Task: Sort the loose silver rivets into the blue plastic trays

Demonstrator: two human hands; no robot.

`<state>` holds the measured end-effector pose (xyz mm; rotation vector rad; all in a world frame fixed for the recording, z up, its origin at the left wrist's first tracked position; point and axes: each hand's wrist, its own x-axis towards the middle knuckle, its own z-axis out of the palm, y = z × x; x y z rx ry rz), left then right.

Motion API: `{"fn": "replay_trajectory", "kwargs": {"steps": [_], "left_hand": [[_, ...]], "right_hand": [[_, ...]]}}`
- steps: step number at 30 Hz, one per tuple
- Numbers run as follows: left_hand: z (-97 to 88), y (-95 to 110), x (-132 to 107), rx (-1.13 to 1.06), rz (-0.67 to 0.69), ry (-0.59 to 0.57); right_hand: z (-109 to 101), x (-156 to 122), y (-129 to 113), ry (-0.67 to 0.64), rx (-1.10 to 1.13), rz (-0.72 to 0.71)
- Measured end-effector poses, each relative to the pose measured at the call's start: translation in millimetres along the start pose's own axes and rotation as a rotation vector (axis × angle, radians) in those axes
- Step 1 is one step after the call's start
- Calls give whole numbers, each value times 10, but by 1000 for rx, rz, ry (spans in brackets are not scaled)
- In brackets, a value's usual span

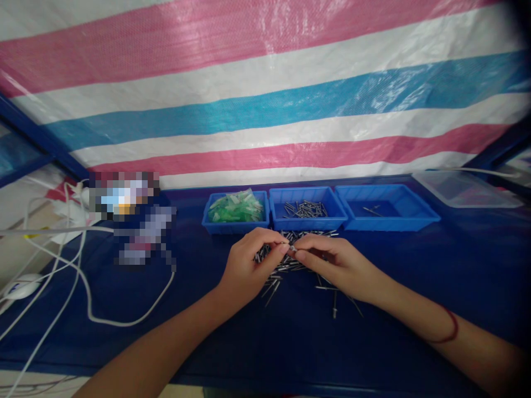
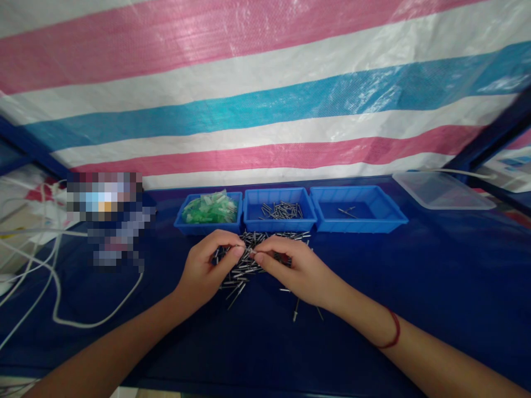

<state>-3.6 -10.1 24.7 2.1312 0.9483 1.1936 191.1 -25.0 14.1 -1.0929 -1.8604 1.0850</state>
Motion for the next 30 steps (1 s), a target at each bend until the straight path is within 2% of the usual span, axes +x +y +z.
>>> {"fn": "replay_trajectory", "kwargs": {"steps": [3, 7, 9, 13, 15, 17, 19, 21, 24, 26, 28, 30], "left_hand": [[-7, 1, -7, 12, -11, -8], [-5, -26, -3, 51, -49, -16], [6, -45, 4, 72, -86, -51], [41, -79, 9, 148, -129, -193], [52, -91, 1, 208, -126, -227], [50, -101, -9, 269, -108, -249], [39, -111, -16, 325, -75, -278], [27, -127, -18, 376, -45, -308], [17, -152, -16, 435, -20, -342], [17, -157, -18, 463, -4, -349], [23, -148, -24, 484, 10, -353], [33, -136, -33, 501, 21, -363]], "right_hand": [[-12, 9, 17, 19, 22, -13], [-15, 2, 46, 144, 46, -35], [-17, -9, 41, 201, -22, -57], [-87, -13, 13, 244, -277, -169], [-198, 2, 19, 321, -364, -202], [-371, 21, 49, 480, -447, -188], [-581, 38, 104, 662, -562, -140], [-784, 54, 178, 777, -710, -60], [-974, 80, 294, 786, -935, 90], [-983, 94, 336, 782, -1011, 114], [-896, 98, 324, 772, -1001, 20], [-734, 89, 267, 637, -916, -146]]}}
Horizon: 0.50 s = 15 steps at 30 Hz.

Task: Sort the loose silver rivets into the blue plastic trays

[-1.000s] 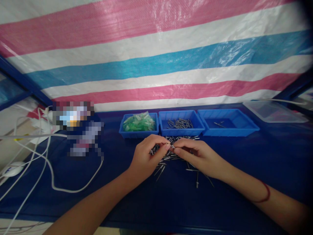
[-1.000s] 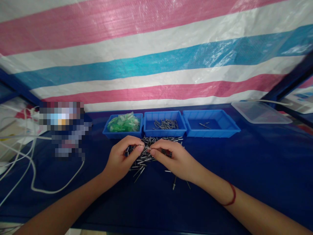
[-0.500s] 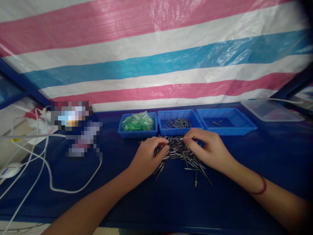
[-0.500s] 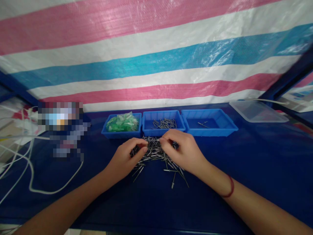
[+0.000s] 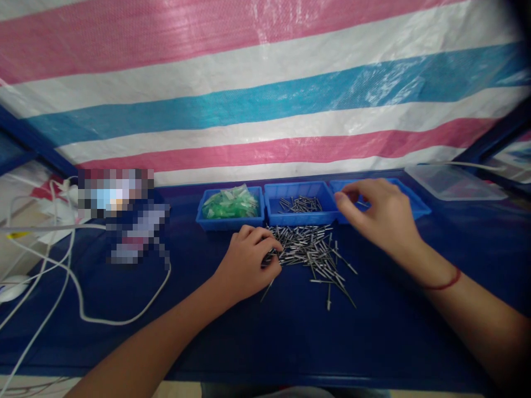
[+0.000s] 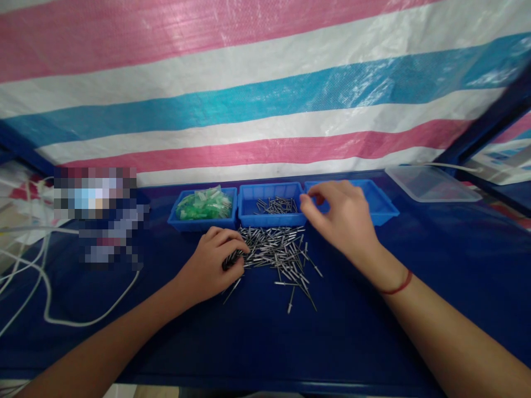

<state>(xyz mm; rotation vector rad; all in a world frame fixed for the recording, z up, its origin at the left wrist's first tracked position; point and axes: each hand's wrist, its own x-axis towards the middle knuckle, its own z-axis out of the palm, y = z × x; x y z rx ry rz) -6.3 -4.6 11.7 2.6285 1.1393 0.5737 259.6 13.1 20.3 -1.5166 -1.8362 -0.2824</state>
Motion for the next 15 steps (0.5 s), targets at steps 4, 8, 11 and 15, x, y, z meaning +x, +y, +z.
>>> {"fn": "replay_trajectory", "kwargs": {"steps": [4, 8, 11, 15], "left_hand": [[41, 21, -10, 56, 5, -24], [85, 31, -13, 120, -8, -23], [99, 48, -14, 140, -12, -22], [120, 68, -5, 145, -46, -2]], "right_hand": [[74, -156, -360, -320, 247, -382], [184, -257, -512, -442, 243, -507], [231, -271, -508, -462, 238, -508], [242, -268, -486, -457, 226, -493]]}}
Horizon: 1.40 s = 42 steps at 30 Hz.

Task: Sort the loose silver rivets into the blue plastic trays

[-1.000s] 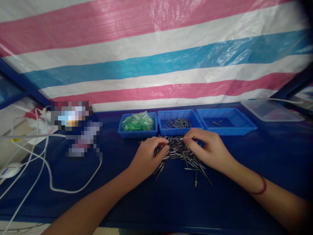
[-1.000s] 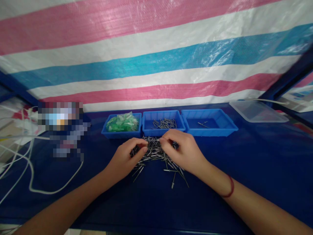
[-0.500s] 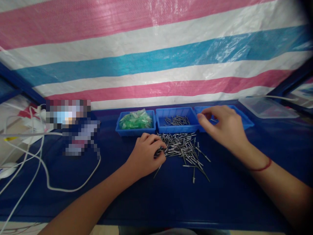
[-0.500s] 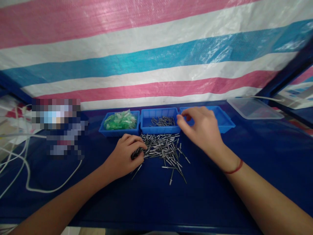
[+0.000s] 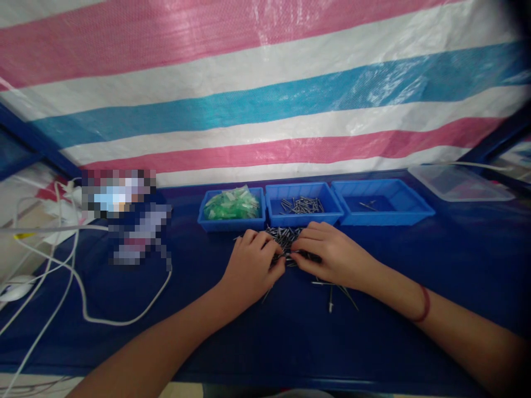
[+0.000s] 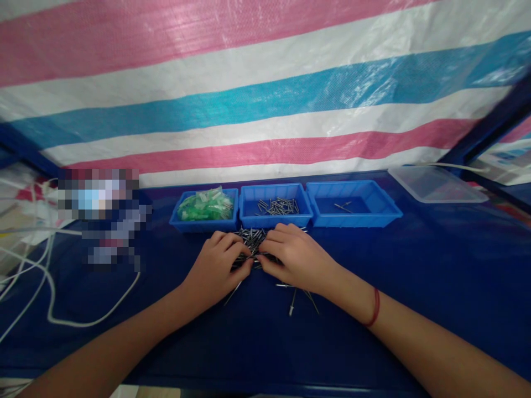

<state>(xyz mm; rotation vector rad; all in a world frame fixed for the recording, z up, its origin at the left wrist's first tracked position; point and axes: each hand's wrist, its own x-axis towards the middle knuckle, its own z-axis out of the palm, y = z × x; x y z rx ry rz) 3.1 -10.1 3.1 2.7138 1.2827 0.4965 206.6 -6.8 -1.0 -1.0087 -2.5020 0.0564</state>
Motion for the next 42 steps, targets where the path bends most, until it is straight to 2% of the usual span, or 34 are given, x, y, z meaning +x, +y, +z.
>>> {"fn": "replay_trajectory", "kwargs": {"steps": [5, 12, 16, 20, 25, 30, 33, 37, 42], "left_hand": [[19, 47, 43, 33, -84, 48], [36, 52, 48, -22, -124, 58], [21, 16, 52, -51, -152, 136], [-25, 16, 65, -152, -130, 196], [-38, 58, 63, -306, -94, 196], [-25, 60, 64, -361, -54, 164], [-8, 44, 71, -388, -48, 144], [10, 18, 83, -415, -17, 100], [-41, -28, 100, -448, 4, 143]], "right_hand": [[4, -7, 5, -8, 33, 48], [15, -6, 5, 7, 61, 67], [19, -4, 9, 109, 84, 129], [5, 7, 13, 165, 333, 219], [-13, 11, -24, 218, 653, 378], [3, 17, -71, 278, 819, 472], [9, 25, -80, 285, 799, 463], [-15, 27, -83, 270, 702, 367], [-38, 33, -69, 275, 613, 303]]}}
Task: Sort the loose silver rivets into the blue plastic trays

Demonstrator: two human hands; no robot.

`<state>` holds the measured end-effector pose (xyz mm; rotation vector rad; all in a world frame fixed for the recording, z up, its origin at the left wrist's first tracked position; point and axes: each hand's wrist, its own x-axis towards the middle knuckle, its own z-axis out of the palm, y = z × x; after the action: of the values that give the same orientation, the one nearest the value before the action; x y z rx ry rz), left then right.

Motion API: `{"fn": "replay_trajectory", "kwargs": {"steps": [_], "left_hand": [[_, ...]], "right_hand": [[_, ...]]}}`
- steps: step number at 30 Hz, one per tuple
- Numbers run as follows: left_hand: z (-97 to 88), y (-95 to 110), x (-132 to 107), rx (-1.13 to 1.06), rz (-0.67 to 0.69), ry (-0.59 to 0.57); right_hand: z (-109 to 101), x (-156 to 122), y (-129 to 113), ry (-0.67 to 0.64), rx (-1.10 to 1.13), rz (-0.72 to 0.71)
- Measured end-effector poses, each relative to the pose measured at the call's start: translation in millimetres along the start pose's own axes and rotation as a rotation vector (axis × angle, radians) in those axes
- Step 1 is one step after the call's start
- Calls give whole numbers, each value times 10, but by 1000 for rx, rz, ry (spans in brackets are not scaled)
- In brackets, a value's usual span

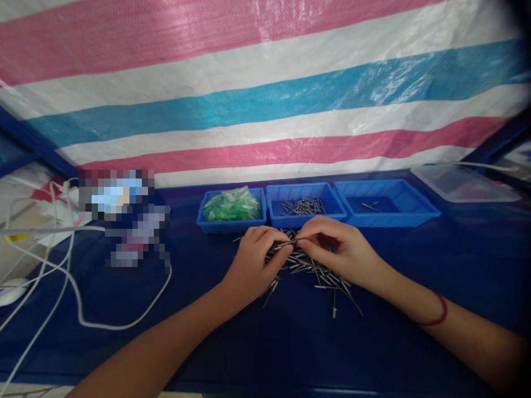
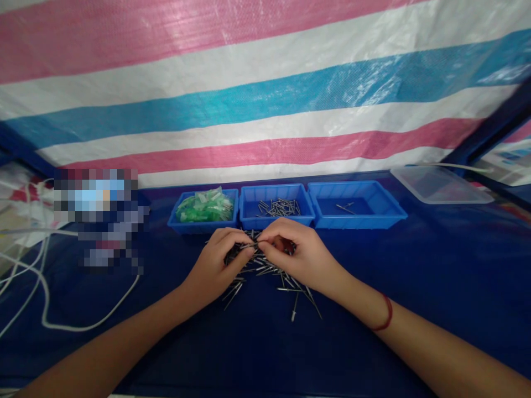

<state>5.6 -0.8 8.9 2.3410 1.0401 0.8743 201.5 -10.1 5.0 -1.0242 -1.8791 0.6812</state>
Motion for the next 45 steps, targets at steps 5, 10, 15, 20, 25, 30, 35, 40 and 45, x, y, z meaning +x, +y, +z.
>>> {"fn": "replay_trajectory", "kwargs": {"steps": [5, 10, 15, 20, 25, 30, 35, 40, 45], "left_hand": [[-61, -4, 19, 8, -23, 14], [-60, -61, 4, 53, -30, -22], [-85, -100, -15, 172, 10, -102], [-81, -74, -46, 319, 57, -202], [-35, -50, -77, 418, 102, -253], [3, -31, -81, 476, 154, -242], [36, -27, -84, 528, 186, -206], [12, 10, -74, 505, 195, -151], [-39, 52, -54, 424, 148, -109]], "right_hand": [[-57, 38, 16, -47, -92, -90], [-329, 80, 46, 185, -307, -103], [-701, 118, 261, 459, -677, 15], [-849, 137, 430, 378, -907, 108], [-642, 110, 262, 318, -829, -33], [-351, 57, 69, 81, -665, -207], [-180, 23, 38, -98, -581, -298], [-52, -15, 32, -259, -505, -309], [66, -64, 13, -163, -370, -235]]}}
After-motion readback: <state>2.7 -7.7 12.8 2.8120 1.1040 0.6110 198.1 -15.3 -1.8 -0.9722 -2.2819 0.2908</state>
